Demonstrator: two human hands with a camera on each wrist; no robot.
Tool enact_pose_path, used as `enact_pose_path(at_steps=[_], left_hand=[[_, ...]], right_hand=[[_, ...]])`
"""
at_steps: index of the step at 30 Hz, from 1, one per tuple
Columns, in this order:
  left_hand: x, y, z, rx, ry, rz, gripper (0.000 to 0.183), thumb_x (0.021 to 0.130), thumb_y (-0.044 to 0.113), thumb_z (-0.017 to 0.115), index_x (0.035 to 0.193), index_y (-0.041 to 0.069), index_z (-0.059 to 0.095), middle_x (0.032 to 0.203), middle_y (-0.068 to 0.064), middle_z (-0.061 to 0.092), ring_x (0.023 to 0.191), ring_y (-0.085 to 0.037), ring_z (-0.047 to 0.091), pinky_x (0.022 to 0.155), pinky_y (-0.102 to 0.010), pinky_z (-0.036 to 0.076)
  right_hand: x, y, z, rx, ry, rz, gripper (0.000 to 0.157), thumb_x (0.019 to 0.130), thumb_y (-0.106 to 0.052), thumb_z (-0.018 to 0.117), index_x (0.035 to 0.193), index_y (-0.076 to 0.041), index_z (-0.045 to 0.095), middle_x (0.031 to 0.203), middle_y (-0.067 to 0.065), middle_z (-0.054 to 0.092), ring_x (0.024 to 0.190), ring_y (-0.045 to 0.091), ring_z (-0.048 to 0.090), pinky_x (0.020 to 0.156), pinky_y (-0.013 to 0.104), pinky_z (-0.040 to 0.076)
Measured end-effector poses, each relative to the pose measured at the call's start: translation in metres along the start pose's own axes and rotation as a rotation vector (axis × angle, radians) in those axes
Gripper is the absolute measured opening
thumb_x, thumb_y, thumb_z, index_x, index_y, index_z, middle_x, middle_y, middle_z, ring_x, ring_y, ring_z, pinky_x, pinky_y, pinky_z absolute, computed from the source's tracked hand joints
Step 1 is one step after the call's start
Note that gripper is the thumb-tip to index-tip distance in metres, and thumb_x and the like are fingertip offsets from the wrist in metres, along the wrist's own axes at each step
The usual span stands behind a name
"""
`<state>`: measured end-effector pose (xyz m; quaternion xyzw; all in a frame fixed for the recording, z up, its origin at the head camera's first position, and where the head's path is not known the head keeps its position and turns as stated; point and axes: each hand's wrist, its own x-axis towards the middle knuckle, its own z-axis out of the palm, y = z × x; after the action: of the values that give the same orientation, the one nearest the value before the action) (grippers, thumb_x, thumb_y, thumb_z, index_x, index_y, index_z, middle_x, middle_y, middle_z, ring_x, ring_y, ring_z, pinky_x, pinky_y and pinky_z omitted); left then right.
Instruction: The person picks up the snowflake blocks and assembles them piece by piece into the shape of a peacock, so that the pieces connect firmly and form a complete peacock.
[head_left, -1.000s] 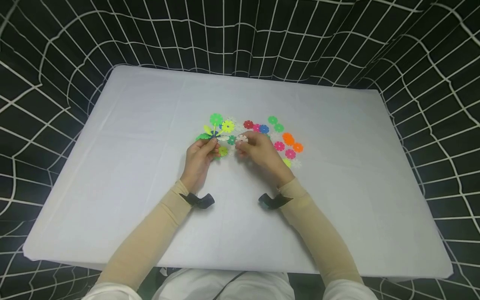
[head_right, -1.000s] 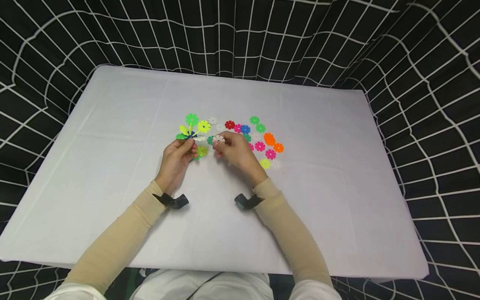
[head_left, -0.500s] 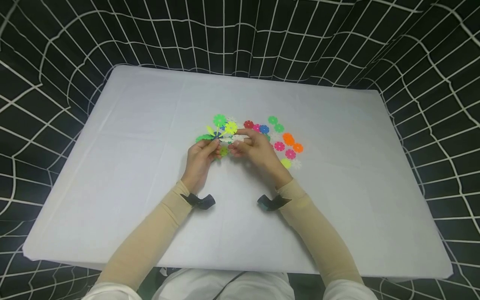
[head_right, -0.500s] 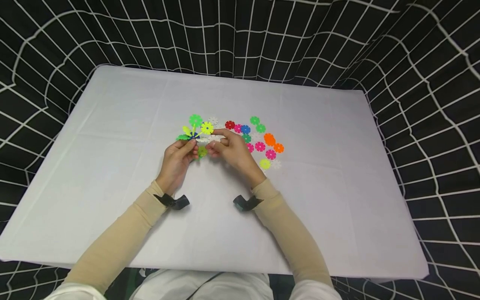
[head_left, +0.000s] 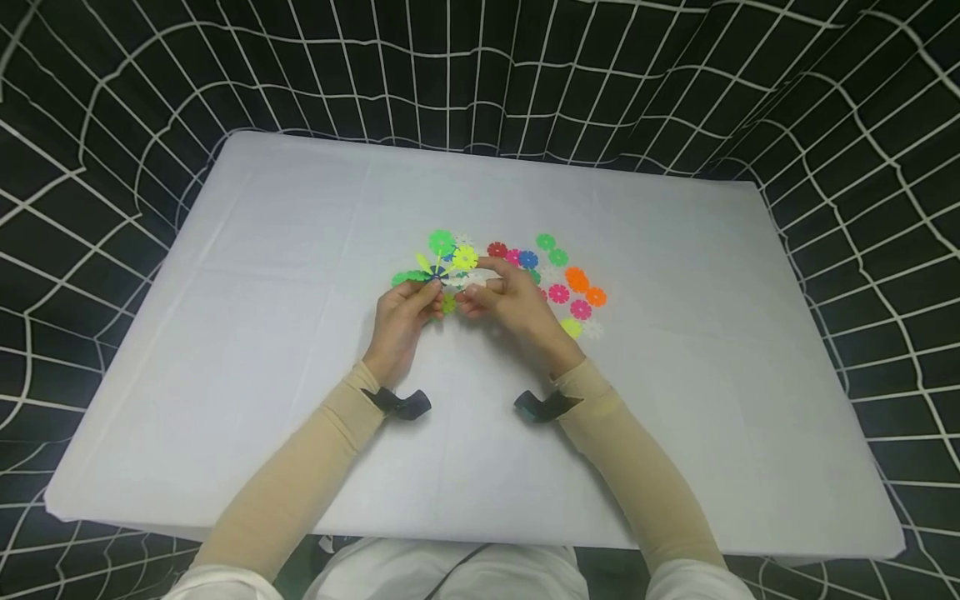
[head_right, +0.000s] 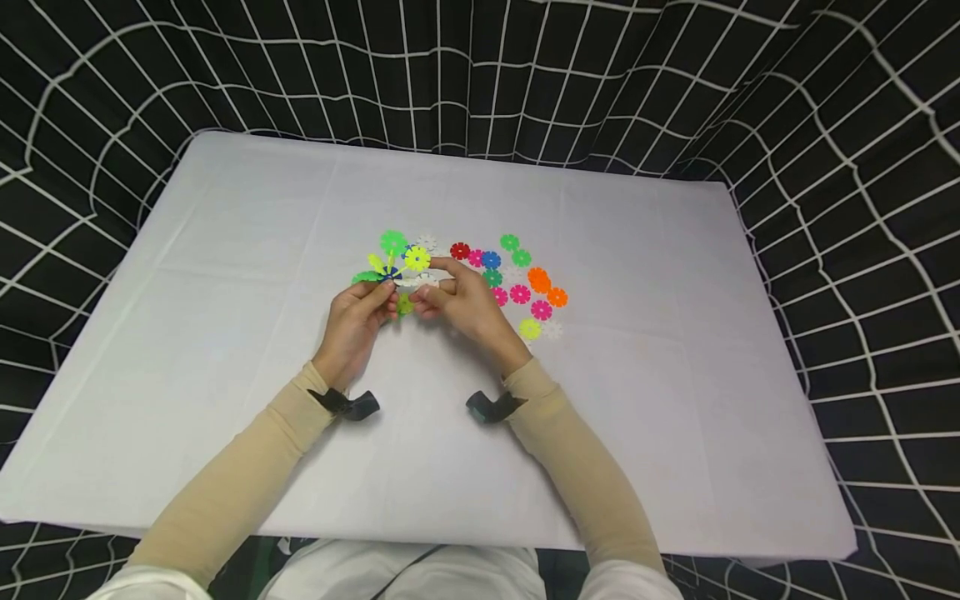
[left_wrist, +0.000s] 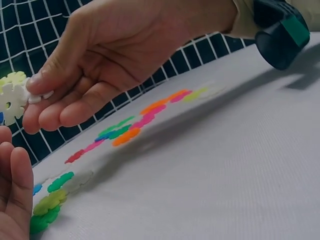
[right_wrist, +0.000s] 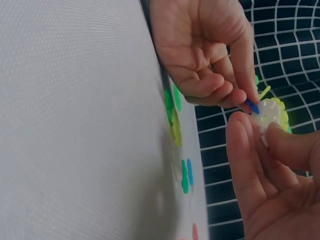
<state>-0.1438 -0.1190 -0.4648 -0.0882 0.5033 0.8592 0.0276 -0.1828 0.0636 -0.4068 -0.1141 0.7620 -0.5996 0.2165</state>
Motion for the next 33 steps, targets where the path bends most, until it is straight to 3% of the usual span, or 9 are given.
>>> enact_pose_path(at_steps=[9, 15, 18, 23, 25, 28, 30, 33], left_hand=[[0.001, -0.002, -0.001, 0.143, -0.001, 0.052, 0.009, 0.096, 0.011, 0.069, 0.091, 0.003, 0.065, 0.083, -0.003, 0.067, 0.079, -0.014, 0.063, 0.071, -0.022, 0.058], [0.001, -0.004, -0.001, 0.186, -0.022, 0.058, 0.010, 0.098, 0.011, 0.065, 0.093, 0.003, 0.062, 0.084, -0.003, 0.065, 0.078, -0.014, 0.062, 0.070, -0.022, 0.058], [0.000, -0.005, 0.001, 0.171, -0.047, 0.047, 0.008, 0.101, 0.013, 0.060, 0.097, 0.006, 0.059, 0.086, -0.002, 0.062, 0.080, -0.013, 0.060, 0.072, -0.022, 0.057], [0.000, -0.003, 0.004, 0.129, -0.080, 0.017, 0.013, 0.106, 0.014, 0.049, 0.095, 0.008, 0.054, 0.089, 0.000, 0.057, 0.082, -0.012, 0.057, 0.074, -0.024, 0.055], [0.000, -0.002, 0.005, 0.119, -0.085, 0.011, 0.016, 0.106, 0.014, 0.047, 0.093, 0.008, 0.053, 0.091, -0.001, 0.055, 0.083, -0.013, 0.056, 0.075, -0.025, 0.054], [-0.001, 0.001, 0.005, 0.106, -0.097, 0.012, 0.021, 0.105, 0.014, 0.047, 0.087, 0.003, 0.049, 0.093, -0.001, 0.052, 0.087, -0.014, 0.054, 0.077, -0.025, 0.053], [-0.002, 0.002, 0.005, 0.101, -0.106, 0.010, 0.023, 0.104, 0.013, 0.048, 0.085, 0.001, 0.047, 0.094, 0.000, 0.051, 0.090, -0.014, 0.053, 0.081, -0.025, 0.052], [-0.004, 0.003, 0.003, 0.091, -0.133, 0.002, 0.024, 0.102, 0.011, 0.050, 0.081, -0.001, 0.046, 0.092, 0.002, 0.048, 0.094, -0.014, 0.053, 0.087, -0.025, 0.053]], right_hand=[[0.001, 0.001, -0.001, -0.095, -0.005, 0.080, 0.067, 0.096, -0.003, 0.066, 0.155, -0.008, 0.033, 0.103, 0.022, 0.076, 0.088, 0.035, 0.077, 0.083, 0.035, 0.064], [0.004, 0.005, -0.001, -0.078, -0.042, 0.097, 0.070, 0.096, -0.003, 0.067, 0.156, -0.007, 0.032, 0.101, 0.022, 0.076, 0.086, 0.030, 0.077, 0.082, 0.035, 0.064], [0.002, 0.006, -0.004, -0.097, -0.106, 0.093, 0.069, 0.095, -0.010, 0.070, 0.154, -0.008, 0.034, 0.102, 0.017, 0.077, 0.089, 0.026, 0.076, 0.087, 0.028, 0.060], [-0.006, 0.004, -0.025, -0.286, -0.259, 0.132, 0.058, 0.095, -0.026, 0.070, 0.146, -0.016, 0.045, 0.104, 0.009, 0.076, 0.091, 0.022, 0.068, 0.092, 0.035, 0.053], [-0.008, 0.003, -0.036, -0.373, -0.237, 0.133, 0.046, 0.096, -0.026, 0.066, 0.139, -0.017, 0.053, 0.105, 0.011, 0.074, 0.094, 0.026, 0.067, 0.094, 0.040, 0.054], [-0.009, 0.001, -0.051, -0.501, -0.077, 0.140, 0.038, 0.099, -0.025, 0.061, 0.135, -0.015, 0.060, 0.112, 0.010, 0.071, 0.099, 0.028, 0.064, 0.093, 0.043, 0.055], [-0.008, 0.002, -0.058, -0.601, 0.025, 0.145, 0.038, 0.099, -0.025, 0.060, 0.135, -0.012, 0.061, 0.114, 0.012, 0.066, 0.101, 0.030, 0.059, 0.090, 0.043, 0.054], [-0.006, 0.007, -0.064, -0.749, 0.069, 0.163, 0.043, 0.099, -0.027, 0.058, 0.139, -0.010, 0.056, 0.121, 0.012, 0.056, 0.110, 0.028, 0.050, 0.092, 0.043, 0.052]])
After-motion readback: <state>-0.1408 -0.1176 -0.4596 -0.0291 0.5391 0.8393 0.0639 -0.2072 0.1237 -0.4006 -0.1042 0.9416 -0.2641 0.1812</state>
